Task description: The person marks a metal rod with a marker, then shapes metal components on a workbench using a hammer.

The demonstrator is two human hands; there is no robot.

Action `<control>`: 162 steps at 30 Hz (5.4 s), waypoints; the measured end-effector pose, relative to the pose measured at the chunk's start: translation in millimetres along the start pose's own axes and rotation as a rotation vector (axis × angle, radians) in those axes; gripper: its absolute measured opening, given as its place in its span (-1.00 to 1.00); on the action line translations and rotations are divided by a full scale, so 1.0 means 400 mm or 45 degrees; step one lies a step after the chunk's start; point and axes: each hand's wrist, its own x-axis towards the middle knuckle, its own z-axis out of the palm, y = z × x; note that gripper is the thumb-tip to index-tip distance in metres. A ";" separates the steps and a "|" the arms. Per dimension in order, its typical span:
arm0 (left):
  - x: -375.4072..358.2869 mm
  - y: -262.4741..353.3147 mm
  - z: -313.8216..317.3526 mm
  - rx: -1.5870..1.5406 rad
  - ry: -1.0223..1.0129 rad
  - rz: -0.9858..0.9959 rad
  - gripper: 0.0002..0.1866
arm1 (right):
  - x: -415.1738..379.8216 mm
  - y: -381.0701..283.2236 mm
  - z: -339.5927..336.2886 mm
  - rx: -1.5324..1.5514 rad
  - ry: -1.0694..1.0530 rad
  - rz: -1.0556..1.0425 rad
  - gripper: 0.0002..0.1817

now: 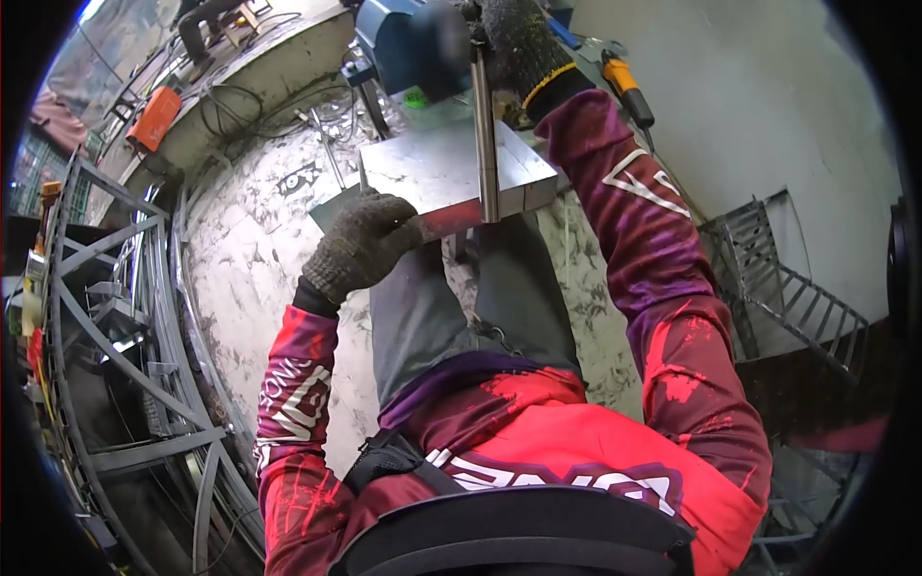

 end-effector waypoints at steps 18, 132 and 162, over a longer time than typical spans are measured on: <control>0.099 -0.053 -0.163 -0.031 0.167 0.043 -0.81 | 0.121 -0.098 0.094 -0.139 0.044 -0.122 -0.56; 0.399 -0.118 -0.221 -0.371 0.573 -0.148 -0.82 | 0.447 -0.222 -0.104 0.115 -0.357 -0.104 -0.69; 0.400 -0.125 -0.219 -0.477 0.550 -0.225 -0.81 | 0.425 -0.244 -0.119 0.100 -0.869 -0.014 -0.72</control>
